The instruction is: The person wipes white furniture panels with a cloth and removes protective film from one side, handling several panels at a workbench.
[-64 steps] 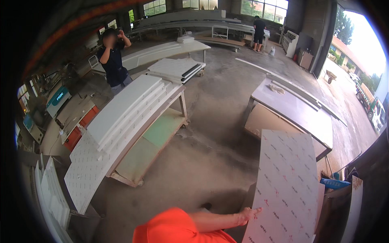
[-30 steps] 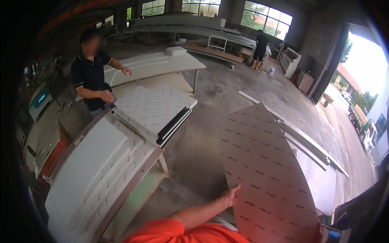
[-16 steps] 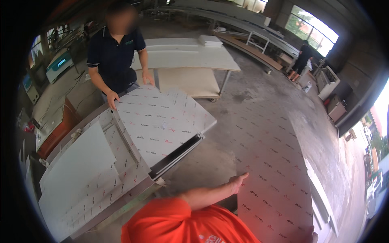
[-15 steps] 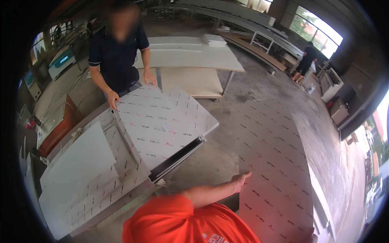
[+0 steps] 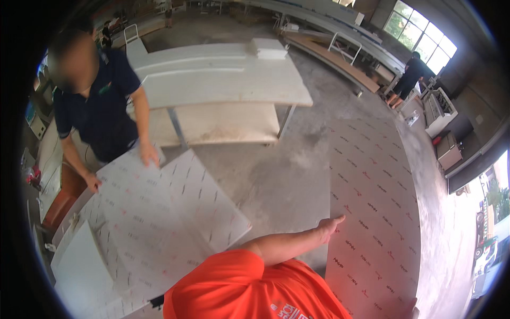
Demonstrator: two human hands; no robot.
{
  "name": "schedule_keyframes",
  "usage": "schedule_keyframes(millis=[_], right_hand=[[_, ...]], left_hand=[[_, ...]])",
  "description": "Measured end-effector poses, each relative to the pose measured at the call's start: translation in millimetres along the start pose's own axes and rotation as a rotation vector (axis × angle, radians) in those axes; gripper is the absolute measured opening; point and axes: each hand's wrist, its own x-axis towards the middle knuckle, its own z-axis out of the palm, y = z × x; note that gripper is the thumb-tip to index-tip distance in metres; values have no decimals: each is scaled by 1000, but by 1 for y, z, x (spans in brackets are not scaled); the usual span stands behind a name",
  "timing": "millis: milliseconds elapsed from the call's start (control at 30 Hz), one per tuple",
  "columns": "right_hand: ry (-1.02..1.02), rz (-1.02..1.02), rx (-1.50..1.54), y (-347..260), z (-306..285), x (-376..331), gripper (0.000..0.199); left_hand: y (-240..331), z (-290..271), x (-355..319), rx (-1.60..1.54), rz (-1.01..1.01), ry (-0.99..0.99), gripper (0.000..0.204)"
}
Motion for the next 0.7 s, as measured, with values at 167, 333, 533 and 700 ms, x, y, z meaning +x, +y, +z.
schedule_keyframes(millis=[167,333,533,700], right_hand=[[-11,-1,-3,-109,17,95,79],[-12,-29,-7,-244,50,187,79],[27,-11,-12,-392,78,287,78],[112,23,-14,-492,96,364,78]], left_hand=[[109,35,80,63,76,101,63],[226,35,169,83,135,159,69],[372,35,295,95,17,173,80],[473,50,366,-58,48,-19,84]])
